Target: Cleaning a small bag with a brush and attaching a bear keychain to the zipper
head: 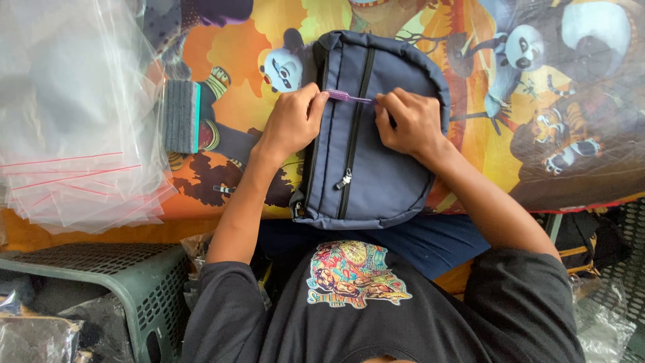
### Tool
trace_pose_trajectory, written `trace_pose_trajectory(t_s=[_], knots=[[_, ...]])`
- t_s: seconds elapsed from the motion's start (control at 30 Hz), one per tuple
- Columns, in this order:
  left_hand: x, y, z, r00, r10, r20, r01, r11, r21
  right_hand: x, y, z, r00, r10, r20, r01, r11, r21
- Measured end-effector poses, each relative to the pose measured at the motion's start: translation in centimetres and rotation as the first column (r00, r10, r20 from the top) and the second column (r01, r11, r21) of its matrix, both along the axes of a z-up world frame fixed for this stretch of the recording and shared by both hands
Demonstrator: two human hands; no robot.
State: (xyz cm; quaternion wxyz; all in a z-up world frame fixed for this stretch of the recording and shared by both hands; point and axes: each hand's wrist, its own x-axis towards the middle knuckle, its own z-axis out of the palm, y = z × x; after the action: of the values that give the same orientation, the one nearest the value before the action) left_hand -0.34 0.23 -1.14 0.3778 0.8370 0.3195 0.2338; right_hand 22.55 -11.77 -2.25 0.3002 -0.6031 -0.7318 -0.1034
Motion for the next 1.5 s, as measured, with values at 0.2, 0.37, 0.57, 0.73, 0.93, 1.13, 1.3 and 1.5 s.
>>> trace_pose_trajectory(t_s=[0.2, 0.37, 0.57, 0.73, 0.93, 1.13, 1.3, 1.5], knots=[[-0.6, 0.8, -2.0, 0.994, 0.051, 0.100, -0.044, 0.997, -0.071, -0.3, -0.3, 2.1, 0.987, 0.152, -0.056, -0.149, 0.988, 0.042], [-0.6, 0.8, -1.9, 0.990, 0.060, 0.127, -0.048, 0.994, -0.096, -0.4, -0.6, 1.7, 0.987, 0.157, -0.016, -0.156, 0.986, 0.063], [-0.7, 1.0, -2.0, 0.991, 0.055, 0.122, -0.043, 0.994, -0.099, -0.4, -0.5, 2.7, 0.981, 0.189, -0.050, -0.187, 0.981, 0.045], [-0.4, 1.3, -2.8, 0.996, 0.043, 0.079, -0.034, 0.992, -0.120, 0.1, -0.4, 0.9, 0.998, 0.059, -0.018, -0.058, 0.997, 0.043], [1.7, 1.2, 1.4, 0.984, 0.090, -0.156, -0.119, 0.974, -0.191, 2.1, 0.8, 2.8, 0.924, 0.007, -0.382, -0.061, 0.990, -0.128], [1.6, 2.2, -0.5, 0.996, 0.091, 0.023, -0.088, 0.991, -0.101, 1.3, 1.7, 1.2, 0.996, 0.039, -0.075, -0.035, 0.998, 0.053], [1.1, 2.0, -0.7, 0.986, 0.121, 0.113, -0.125, 0.992, 0.029, 1.1, 1.0, 1.8, 0.964, 0.263, 0.049, -0.266, 0.961, 0.074], [1.0, 2.2, -0.6, 0.986, 0.113, 0.126, -0.119, 0.992, 0.040, 0.9, 1.3, 0.1, 0.971, -0.116, 0.207, 0.094, 0.989, 0.113]])
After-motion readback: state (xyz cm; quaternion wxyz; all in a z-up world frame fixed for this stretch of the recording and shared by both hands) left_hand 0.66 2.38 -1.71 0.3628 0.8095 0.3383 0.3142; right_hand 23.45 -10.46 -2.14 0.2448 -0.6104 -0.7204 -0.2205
